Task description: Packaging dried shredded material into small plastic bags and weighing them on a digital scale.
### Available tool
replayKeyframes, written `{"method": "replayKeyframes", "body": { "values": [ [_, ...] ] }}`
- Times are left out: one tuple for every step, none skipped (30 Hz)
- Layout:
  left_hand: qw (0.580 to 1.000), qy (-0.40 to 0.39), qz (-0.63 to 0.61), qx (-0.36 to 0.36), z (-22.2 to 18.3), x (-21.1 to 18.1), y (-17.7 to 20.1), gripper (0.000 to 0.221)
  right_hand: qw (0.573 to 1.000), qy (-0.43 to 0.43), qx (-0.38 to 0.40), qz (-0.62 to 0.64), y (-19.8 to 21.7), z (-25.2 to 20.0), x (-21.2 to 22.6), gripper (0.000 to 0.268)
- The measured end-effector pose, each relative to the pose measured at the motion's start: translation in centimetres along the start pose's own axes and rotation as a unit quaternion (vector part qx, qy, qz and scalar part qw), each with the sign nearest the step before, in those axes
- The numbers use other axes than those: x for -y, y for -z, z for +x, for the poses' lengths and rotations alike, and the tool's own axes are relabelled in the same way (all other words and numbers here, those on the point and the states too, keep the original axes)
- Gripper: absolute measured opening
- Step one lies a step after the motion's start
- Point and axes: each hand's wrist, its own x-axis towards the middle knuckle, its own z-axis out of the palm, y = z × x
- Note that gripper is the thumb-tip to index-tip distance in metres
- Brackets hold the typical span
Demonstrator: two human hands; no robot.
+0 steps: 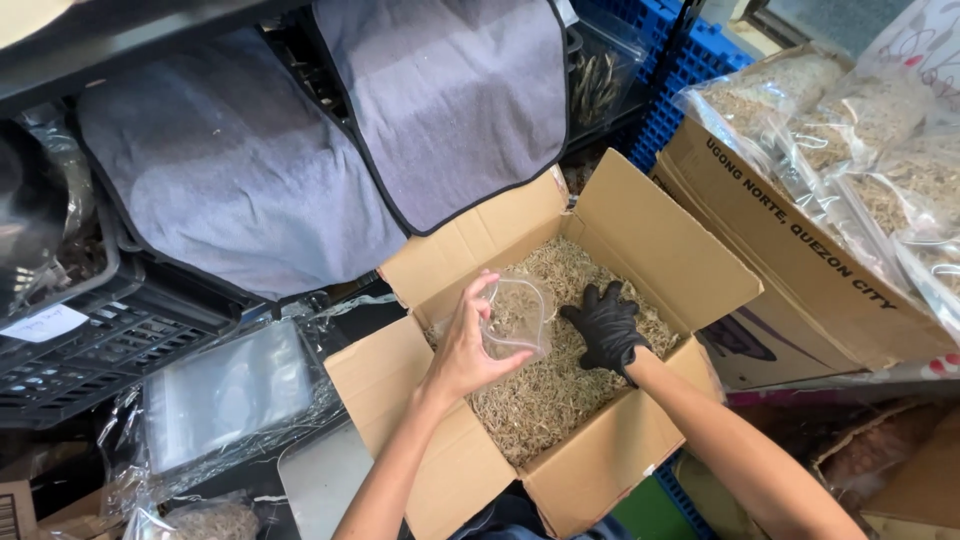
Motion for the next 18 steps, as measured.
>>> {"method": "replayKeyframes", "body": {
  "values": [
    [1.0, -0.003, 0.002, 0.006, 0.0, -0.1, 0.1, 0.069, 0.999, 0.007, -0.034, 0.002, -0.5, 0.4, -0.3, 0.106],
    [1.0, -0.006, 0.005, 0.012, 0.0, -0.2, 0.1, 0.071, 0.998, 0.015, -0.068, 0.004, -1.0, 0.8, -0.5, 0.095],
    [1.0, -0.009, 0.005, 0.01, 0.1, -0.1, 0.2, 0.071, 0.997, 0.014, -0.071, 0.002, -2.5, 1.6, -0.7, 0.095],
    [1.0, -0.017, 0.018, 0.002, 0.1, 0.0, 0.2, 0.08, 0.993, 0.024, -0.112, 0.009, -4.0, 2.4, -0.8, 0.081],
    [0.999, -0.024, 0.028, -0.005, 0.0, 0.0, 0.1, 0.09, 0.988, 0.034, -0.151, 0.016, -5.6, 3.1, -1.1, 0.068],
    [0.999, -0.026, 0.028, -0.007, 0.0, 0.0, -0.1, 0.09, 0.988, 0.033, -0.153, 0.014, -7.3, 3.8, -1.5, 0.068],
    [0.998, -0.037, 0.054, -0.016, -0.2, 0.0, -0.2, 0.095, 0.982, 0.043, -0.183, 0.031, -9.0, 4.8, -1.7, 0.057],
    [0.995, -0.047, 0.081, -0.024, -0.4, 0.1, -0.4, 0.099, 0.974, 0.054, -0.213, 0.048, -10.7, 5.9, -2.0, 0.047],
    [0.996, -0.043, 0.081, -0.023, -0.5, 0.0, -0.5, 0.099, 0.975, 0.057, -0.21, 0.05, -9.5, 5.4, -2.0, 0.047],
    [0.995, -0.044, 0.081, -0.027, -0.6, -0.1, -0.7, 0.092, 0.976, 0.058, -0.193, 0.084, -8.4, 5.0, -2.0, 0.043],
    [0.995, -0.048, 0.081, -0.03, -0.4, -0.1, -0.9, 0.085, 0.975, 0.055, -0.178, 0.117, -7.2, 4.7, -2.3, 0.039],
    [0.995, -0.047, 0.08, -0.029, -0.9, 0.3, -1.1, 0.085, 0.976, 0.055, -0.177, 0.118, -6.2, 3.2, -2.6, 0.039],
    [0.996, -0.05, 0.07, -0.04, -0.9, 0.7, -1.2, 0.083, 0.945, 0.065, -0.205, 0.245, -4.9, 2.2, -3.3, 0.043],
    [0.996, -0.052, 0.06, -0.05, -0.7, 1.2, -1.4, 0.08, 0.898, 0.074, -0.23, 0.367, -3.5, 1.1, -4.1, 0.047],
    [0.996, -0.053, 0.06, -0.05, -0.4, 0.8, -1.1, 0.08, 0.898, 0.074, -0.23, 0.367, -2.0, -0.1, -4.4, 0.047],
    [0.996, -0.049, 0.059, -0.043, -0.1, 0.5, -0.8, 0.081, 0.85, 0.068, -0.247, 0.461, -0.5, -1.2, -4.6, 0.051],
    [0.997, -0.043, 0.058, -0.035, 0.1, 0.2, -0.6, 0.082, 0.791, 0.061, -0.26, 0.55, 0.8, -2.5, -4.8, 0.055],
    [0.997, -0.042, 0.057, -0.034, 0.3, 0.3, -0.9, 0.082, 0.792, 0.059, -0.259, 0.55, 3.0, -4.1, -4.7, 0.055]
  ]
}}
